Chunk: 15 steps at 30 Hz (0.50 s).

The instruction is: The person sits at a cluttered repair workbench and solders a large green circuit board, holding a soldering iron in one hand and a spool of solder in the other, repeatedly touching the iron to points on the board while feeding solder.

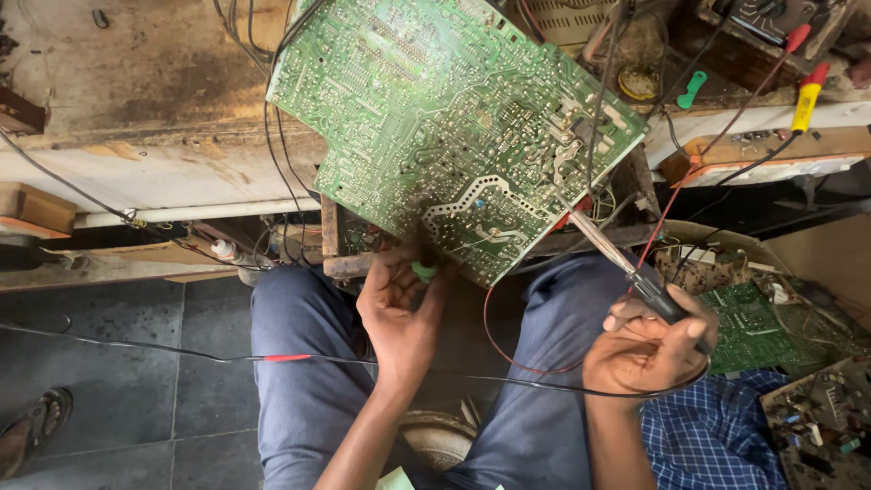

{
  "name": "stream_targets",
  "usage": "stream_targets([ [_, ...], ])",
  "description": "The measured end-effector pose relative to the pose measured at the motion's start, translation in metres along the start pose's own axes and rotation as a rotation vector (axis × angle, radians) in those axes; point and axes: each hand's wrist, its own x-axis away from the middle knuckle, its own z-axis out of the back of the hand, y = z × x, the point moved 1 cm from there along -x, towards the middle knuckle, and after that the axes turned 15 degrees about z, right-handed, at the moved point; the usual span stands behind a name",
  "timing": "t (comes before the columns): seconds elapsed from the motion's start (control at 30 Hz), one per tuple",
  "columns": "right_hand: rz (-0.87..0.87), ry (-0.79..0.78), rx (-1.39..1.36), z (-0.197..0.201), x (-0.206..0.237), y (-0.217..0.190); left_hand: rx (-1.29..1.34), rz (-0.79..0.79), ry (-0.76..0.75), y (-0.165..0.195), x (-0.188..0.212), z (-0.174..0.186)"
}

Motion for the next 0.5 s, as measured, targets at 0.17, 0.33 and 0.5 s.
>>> stream_targets([
  [0.17, -0.042, 0.035, -0.046, 0.014, -0.089, 0.021, -0.01, -0.004, 0.012, 0.023, -0.027, -0.083],
  [0.33, -0.036, 0.011, 0.007, 0.0, -0.135, 0.014, -0.029, 0.003, 0.01, 0.055, -0.04, -0.111],
  [0.5, -0.075, 0.042, -0.002, 0.005, -0.142, 0.005, -0.024, 0.009, 0.008, 0.055, -0.029, -0.119],
])
